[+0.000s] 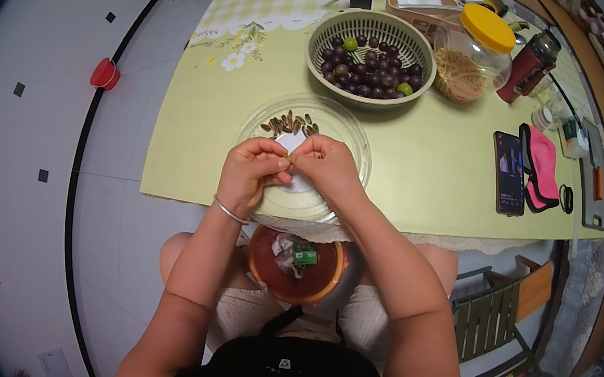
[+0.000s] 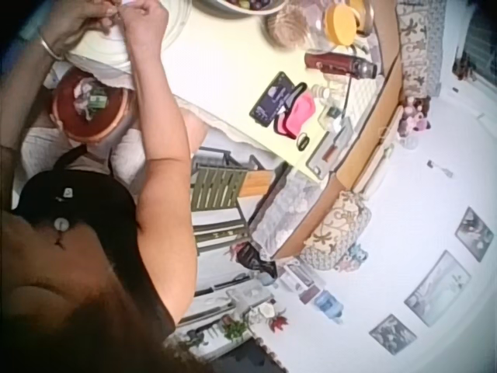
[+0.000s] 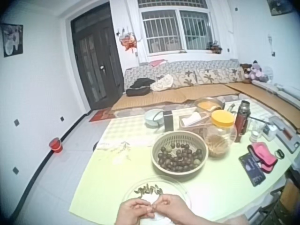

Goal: The person sits on the floor and peels sunflower seeds by hand. They pick up seeds from a plate, remove the shells, and place the kernels into a small bowl while discarding the shells.

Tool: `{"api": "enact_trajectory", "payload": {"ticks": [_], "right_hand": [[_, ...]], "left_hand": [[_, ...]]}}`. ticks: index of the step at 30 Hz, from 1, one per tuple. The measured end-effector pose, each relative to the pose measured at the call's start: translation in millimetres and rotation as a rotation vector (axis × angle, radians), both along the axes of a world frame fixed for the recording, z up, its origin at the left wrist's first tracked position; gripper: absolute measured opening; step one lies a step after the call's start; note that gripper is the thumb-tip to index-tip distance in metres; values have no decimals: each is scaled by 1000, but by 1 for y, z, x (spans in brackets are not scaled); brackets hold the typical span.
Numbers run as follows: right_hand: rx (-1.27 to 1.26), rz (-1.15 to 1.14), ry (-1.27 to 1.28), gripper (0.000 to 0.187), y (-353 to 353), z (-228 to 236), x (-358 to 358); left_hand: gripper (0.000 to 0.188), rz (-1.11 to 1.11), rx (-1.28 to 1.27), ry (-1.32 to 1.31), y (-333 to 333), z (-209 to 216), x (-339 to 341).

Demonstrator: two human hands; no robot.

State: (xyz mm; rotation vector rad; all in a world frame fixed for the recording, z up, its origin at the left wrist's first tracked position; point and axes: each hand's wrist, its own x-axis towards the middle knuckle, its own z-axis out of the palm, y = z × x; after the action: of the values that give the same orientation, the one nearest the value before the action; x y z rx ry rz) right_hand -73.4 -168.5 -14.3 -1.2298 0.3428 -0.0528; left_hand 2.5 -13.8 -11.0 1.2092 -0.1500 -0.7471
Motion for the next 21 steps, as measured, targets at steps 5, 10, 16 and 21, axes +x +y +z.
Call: {"api": "enact_trajectory", "payload": {"ticks": [5, 10, 16, 21], "right_hand": [[52, 6, -20, 4, 0, -7, 0], [301, 4, -47, 1, -7, -11, 1], [520, -72, -61, 11, -21, -2, 6], [425, -15, -57, 14, -24, -13, 6]], "left_hand": [[15, -8, -58, -95, -4, -3, -6], [13, 18, -48, -150, -3, -3, -4], [15, -134, 519, -937, 8, 17, -5], [17, -109, 592, -1126, 11, 19, -2]]}}
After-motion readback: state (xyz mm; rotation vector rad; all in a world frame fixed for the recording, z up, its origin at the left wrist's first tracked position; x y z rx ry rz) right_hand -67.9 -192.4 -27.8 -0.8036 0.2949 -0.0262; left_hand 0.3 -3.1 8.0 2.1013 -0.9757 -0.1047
